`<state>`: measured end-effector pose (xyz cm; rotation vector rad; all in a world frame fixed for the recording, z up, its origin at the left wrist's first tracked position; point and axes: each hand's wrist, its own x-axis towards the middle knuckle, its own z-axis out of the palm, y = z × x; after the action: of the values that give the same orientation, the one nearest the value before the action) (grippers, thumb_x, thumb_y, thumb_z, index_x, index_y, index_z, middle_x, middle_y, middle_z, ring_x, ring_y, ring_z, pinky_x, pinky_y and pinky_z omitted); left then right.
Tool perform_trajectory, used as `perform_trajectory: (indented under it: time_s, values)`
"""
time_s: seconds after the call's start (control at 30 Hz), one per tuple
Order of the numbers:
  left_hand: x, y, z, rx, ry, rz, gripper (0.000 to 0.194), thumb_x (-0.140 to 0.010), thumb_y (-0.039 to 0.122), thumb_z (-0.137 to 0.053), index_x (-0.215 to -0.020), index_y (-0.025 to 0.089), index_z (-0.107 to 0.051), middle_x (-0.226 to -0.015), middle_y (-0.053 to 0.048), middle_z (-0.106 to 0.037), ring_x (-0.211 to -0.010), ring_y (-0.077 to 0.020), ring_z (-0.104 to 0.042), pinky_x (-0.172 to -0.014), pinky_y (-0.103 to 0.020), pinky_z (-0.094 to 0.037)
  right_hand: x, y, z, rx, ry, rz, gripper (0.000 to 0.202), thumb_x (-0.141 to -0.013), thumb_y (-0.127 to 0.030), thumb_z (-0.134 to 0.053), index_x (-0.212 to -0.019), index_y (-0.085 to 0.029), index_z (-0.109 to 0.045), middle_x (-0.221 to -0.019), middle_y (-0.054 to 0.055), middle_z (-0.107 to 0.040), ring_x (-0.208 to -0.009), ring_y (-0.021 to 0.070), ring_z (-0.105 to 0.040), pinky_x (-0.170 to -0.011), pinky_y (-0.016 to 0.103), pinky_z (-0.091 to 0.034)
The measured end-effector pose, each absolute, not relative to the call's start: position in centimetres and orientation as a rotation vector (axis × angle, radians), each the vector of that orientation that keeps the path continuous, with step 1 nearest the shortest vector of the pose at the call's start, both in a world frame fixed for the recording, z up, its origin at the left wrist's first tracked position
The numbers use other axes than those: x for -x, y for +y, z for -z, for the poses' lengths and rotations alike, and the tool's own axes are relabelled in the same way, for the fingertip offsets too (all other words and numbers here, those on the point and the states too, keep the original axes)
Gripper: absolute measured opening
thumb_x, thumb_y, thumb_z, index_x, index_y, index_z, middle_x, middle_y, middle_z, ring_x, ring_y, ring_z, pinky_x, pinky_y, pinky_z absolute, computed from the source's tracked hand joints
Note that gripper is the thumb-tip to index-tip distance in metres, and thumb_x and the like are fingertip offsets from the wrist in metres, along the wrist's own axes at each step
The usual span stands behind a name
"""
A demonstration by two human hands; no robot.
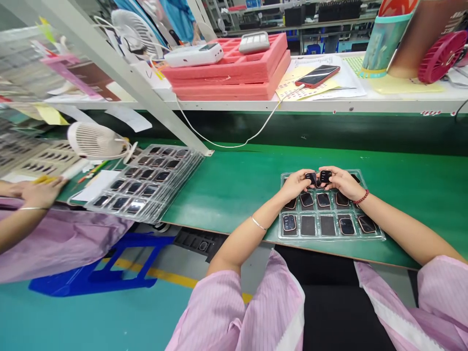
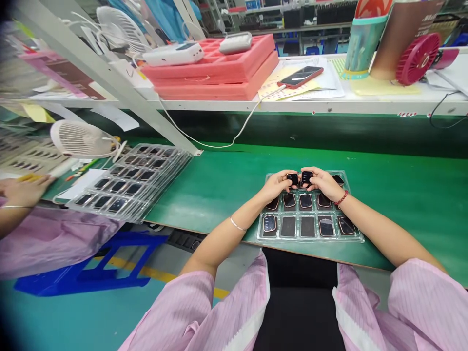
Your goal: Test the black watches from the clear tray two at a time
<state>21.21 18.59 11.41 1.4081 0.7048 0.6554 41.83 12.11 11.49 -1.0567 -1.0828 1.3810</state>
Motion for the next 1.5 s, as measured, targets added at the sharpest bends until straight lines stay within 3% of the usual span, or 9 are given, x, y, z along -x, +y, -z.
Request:
perform_trajectory:
  time_s: [0.13,0.23,0.43,0.63,1.13,1.5]
  values:
    - [-21.18,18.42,-11.28,-1.454,0.73,-0.684,0.028,-0.09,0.029,-0.059,-0.11,0.012,-0.067,-0.095,-0.008,-0.074,-0.067,-0.0139,-0.07,-0.052,-0.018,-0.047,-41.6,12.0,-11.74,1.071,-1.084,-1.358,0.032,-0.078,-0.042,-0.076,-0.1,-0.019,-0.072,-0.093,0.007,-0.077,-0.062,0.0146,-0.068,-0.055,0.026,-0.058]
    - [-21.14,18.24,-11.35,-1.46,0.731,-0.694,0.026,-0.088,0.026,-0.059,-0.109,0.012,-0.067,-0.094,-0.007,-0.073,-0.066,-0.0136,-0.07,-0.05,-0.018,-0.046,-41.49,11.95,-11.74,1.09,-1.108,-1.349,0.029,-0.079,-0.043,-0.075,-0.093,-0.018,-0.07,-0.085,0.006,-0.077,-0.053,0.0121,-0.062,-0.05,0.025,-0.054]
    - [-21.15,18.31,-11.32,-1.458,0.675,-0.708,0.047,-0.075,0.012,-0.065,-0.122,0.013,-0.059,-0.103,-0.008,-0.071,-0.075,-0.0152,-0.071,-0.051,-0.017,-0.047,-41.42,12.03,-11.51,1.106,-1.196,-1.294,0.037,-0.074,-0.032,-0.078,-0.108,-0.02,-0.068,-0.097,0.006,-0.076,-0.066,0.0147,-0.067,-0.053,0.023,-0.055]
    - [-21.31,18.6,-10.82,-1.483,0.711,-0.687,0.032,-0.085,0.021,-0.064,-0.115,0.011,-0.063,-0.094,-0.008,-0.073,-0.063,-0.0118,-0.068,-0.049,-0.017,-0.043,-41.27,12.22,-11.36,1.173,-1.297,-1.23,0.034,-0.076,-0.037,-0.078,-0.102,-0.019,-0.067,-0.09,0.006,-0.076,-0.059,0.013,-0.065,-0.052,0.024,-0.053]
    - [-21.26,18.64,-10.58,-1.508,0.741,-0.688,0.029,-0.083,0.017,-0.06,-0.111,0.011,-0.063,-0.089,-0.005,-0.071,-0.059,-0.0092,-0.065,-0.047,-0.016,-0.042,-40.98,12.13,-11.19,1.17,-1.341,-1.199,0.03,-0.077,-0.037,-0.074,-0.099,-0.019,-0.066,-0.087,0.006,-0.075,-0.059,0.014,-0.064,-0.051,0.025,-0.054]
    - [-21.64,18.28,-10.66,-1.502,0.698,-0.741,0.024,-0.085,0.018,-0.063,-0.108,0.012,-0.064,-0.094,-0.006,-0.071,-0.067,-0.0099,-0.064,-0.061,-0.02,-0.053,-41.28,11.86,-11.63,1.208,-1.353,-1.176,0.034,-0.078,-0.042,-0.077,-0.103,-0.02,-0.066,-0.092,0.006,-0.076,-0.062,0.0142,-0.065,-0.055,0.025,-0.055]
